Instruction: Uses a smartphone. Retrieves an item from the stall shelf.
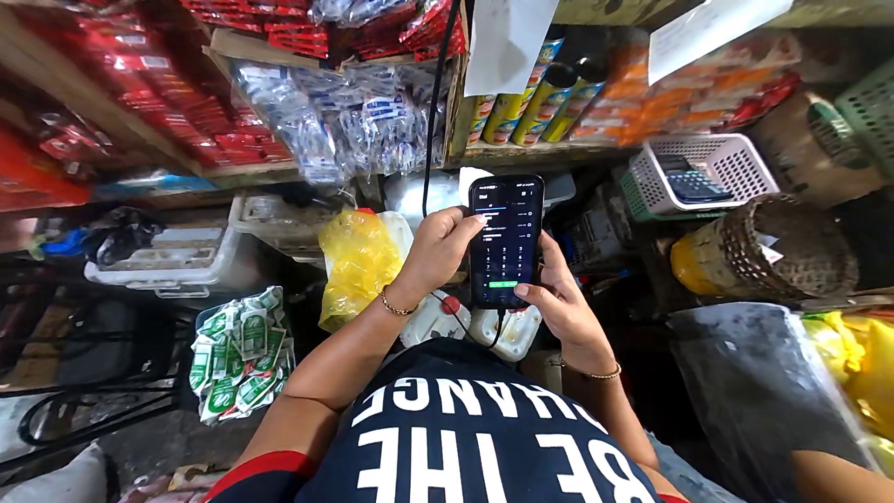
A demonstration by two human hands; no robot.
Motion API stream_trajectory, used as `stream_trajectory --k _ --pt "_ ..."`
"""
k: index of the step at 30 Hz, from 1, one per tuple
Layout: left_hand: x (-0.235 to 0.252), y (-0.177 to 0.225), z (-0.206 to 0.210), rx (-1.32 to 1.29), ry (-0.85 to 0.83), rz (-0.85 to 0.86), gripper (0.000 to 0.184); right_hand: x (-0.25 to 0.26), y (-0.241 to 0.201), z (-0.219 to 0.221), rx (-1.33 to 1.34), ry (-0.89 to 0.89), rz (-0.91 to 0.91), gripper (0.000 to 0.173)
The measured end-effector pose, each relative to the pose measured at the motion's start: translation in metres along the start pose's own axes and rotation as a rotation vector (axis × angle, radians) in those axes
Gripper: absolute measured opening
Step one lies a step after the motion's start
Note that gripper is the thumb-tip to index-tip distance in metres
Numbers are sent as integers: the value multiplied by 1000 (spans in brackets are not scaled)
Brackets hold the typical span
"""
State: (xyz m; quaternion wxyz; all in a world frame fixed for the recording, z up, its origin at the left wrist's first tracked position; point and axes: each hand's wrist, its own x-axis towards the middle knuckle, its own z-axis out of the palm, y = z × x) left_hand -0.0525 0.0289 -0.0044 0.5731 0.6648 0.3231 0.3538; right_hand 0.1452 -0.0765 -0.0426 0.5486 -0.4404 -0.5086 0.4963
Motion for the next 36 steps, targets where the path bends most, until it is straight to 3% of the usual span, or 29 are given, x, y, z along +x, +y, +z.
stream_trajectory --k 4,18,36 --pt "3 1 1 4 -18 -1 19 -1 -2 0 -15 17 12 80" --pt "7 -4 0 23 19 1 33 4 0 0 -4 -3 -5 79" --pt "4 -3 -4 2 -39 23 26 5 1 0 9 -1 -4 80"
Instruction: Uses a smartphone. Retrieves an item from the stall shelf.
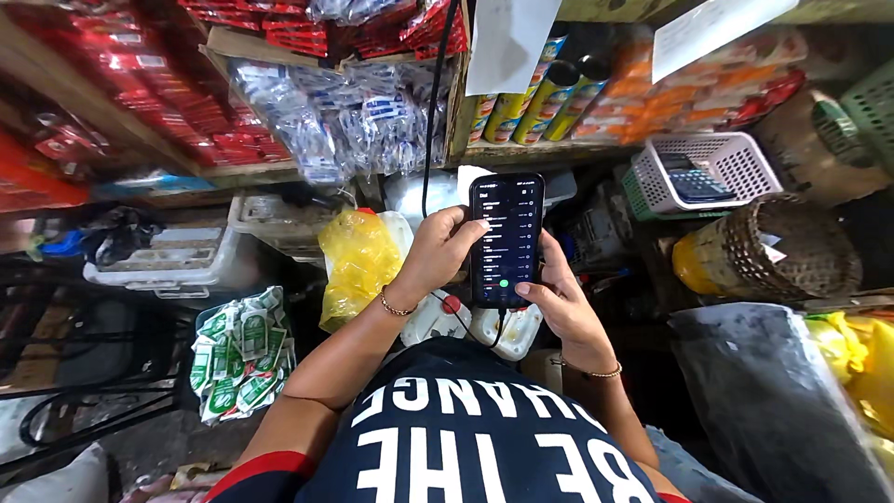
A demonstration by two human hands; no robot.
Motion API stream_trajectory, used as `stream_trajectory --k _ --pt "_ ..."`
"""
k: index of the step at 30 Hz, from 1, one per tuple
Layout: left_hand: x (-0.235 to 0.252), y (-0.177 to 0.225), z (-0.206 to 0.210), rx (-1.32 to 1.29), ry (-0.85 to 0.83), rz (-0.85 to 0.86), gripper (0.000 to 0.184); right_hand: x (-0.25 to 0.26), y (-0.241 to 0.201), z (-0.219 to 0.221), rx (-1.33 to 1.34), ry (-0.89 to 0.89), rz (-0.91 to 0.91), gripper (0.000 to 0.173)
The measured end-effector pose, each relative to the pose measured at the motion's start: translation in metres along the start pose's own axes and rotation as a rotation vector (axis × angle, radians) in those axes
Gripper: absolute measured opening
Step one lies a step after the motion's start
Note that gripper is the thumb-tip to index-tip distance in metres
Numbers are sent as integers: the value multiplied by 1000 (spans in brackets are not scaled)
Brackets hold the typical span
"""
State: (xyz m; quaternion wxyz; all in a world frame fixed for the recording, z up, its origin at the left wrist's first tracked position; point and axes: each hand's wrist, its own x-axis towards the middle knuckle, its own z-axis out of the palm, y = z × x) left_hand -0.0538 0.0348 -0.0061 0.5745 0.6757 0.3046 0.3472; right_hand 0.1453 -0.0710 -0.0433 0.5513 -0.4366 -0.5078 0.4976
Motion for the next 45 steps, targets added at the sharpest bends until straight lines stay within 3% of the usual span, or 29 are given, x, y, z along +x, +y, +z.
stream_trajectory --k 12,45 --pt "-1 4 0 37 -7 4 18 0 1 0 -27 1 -17 79" --pt "-3 4 -1 35 -14 -21 19 0 -2 8 -134 103 54 88"
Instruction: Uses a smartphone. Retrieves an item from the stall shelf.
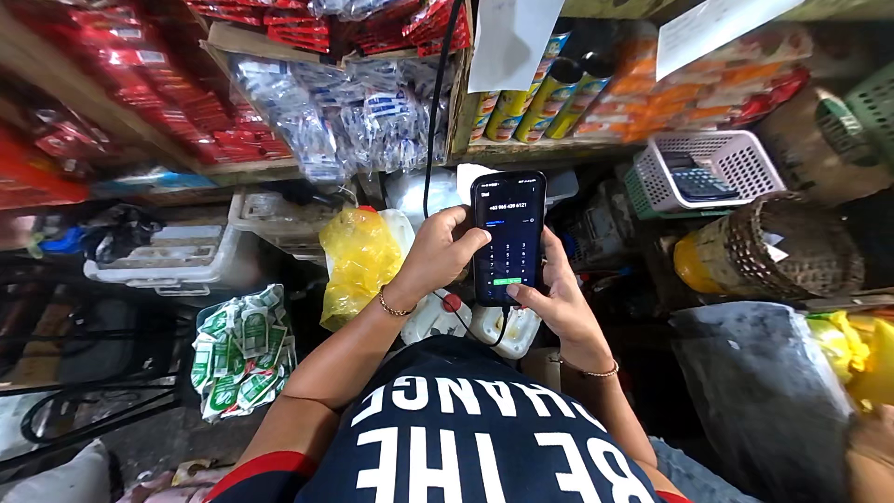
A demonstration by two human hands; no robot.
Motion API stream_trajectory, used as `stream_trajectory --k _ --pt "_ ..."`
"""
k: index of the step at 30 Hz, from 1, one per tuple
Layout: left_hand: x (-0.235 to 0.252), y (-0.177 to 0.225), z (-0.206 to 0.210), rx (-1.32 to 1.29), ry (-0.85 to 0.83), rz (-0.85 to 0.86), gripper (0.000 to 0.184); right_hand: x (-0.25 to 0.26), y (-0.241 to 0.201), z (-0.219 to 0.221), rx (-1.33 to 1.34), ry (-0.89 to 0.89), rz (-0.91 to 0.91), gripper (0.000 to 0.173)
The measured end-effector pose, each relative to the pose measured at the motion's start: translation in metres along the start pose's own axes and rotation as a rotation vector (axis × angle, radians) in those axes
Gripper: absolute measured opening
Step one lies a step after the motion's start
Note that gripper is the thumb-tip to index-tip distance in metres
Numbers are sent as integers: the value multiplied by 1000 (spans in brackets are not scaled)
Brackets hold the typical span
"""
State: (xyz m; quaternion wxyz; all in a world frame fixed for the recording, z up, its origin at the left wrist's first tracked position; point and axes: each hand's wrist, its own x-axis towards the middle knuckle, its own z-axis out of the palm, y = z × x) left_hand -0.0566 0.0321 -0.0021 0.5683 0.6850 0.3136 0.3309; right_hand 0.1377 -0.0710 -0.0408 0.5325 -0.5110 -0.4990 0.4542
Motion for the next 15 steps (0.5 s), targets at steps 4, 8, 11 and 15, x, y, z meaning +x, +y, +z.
stream_trajectory --k 4,8,11,15 --pt "0 -2 0 -6 -7 7 21 1 4 1 -34 20 -16 92" --pt "-1 -1 1 -2 -9 0 20 1 5 1 -41 22 -25 91" --pt "-1 0 0 -7 -9 -9 22 1 4 2 -43 31 -20 90" --pt "-2 0 0 0 -7 -24 22 0 2 2 -63 41 -12 83"
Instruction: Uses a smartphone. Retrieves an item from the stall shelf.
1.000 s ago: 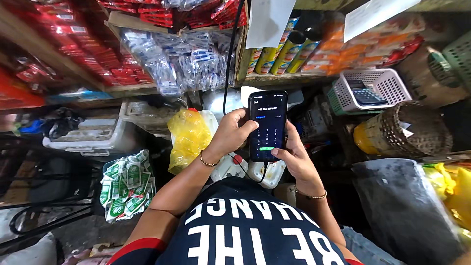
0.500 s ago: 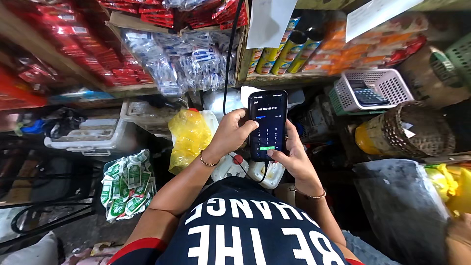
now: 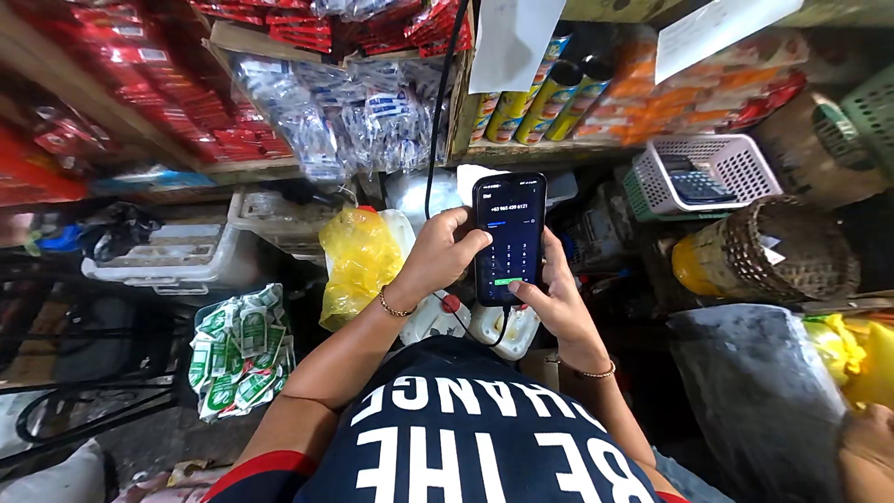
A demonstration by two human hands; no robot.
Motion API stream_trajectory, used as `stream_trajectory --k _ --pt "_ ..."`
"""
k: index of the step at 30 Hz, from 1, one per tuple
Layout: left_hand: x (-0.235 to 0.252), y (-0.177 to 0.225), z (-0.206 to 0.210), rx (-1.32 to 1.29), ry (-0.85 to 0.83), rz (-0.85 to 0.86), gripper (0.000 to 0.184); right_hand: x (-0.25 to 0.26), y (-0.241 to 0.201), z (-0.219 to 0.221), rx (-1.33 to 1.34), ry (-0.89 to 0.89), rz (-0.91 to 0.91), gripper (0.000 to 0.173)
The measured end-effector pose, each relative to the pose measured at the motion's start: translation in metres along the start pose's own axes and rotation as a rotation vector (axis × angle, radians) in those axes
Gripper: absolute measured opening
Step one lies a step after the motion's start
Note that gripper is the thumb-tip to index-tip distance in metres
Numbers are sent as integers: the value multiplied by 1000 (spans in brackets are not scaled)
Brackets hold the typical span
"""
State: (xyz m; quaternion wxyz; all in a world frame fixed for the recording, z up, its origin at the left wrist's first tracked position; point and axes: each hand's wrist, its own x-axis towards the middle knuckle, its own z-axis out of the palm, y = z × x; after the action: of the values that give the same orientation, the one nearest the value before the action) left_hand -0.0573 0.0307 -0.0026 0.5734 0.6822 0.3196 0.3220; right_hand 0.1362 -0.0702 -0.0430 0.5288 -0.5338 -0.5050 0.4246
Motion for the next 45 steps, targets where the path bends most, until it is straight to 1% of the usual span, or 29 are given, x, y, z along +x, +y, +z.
stream_trajectory --k 3,10,21,35,40,45 --pt "1 0 0 9 5 9 21 0 2 -3 26 -16 -26 77" --pt "1 0 1 21 -5 10 22 -2 -2 -2 28 -4 3 77" --pt "2 0 1 23 -6 22 20 0 5 -7 87 -50 -36 76" --pt "3 -1 0 3 -8 15 21 1 6 -8 134 -77 -26 75" --pt "3 -1 1 1 -2 21 20 0 8 -8 152 -77 -57 74" --pt "2 -3 2 -5 -5 28 20 -1 7 -10 211 -85 -40 75"
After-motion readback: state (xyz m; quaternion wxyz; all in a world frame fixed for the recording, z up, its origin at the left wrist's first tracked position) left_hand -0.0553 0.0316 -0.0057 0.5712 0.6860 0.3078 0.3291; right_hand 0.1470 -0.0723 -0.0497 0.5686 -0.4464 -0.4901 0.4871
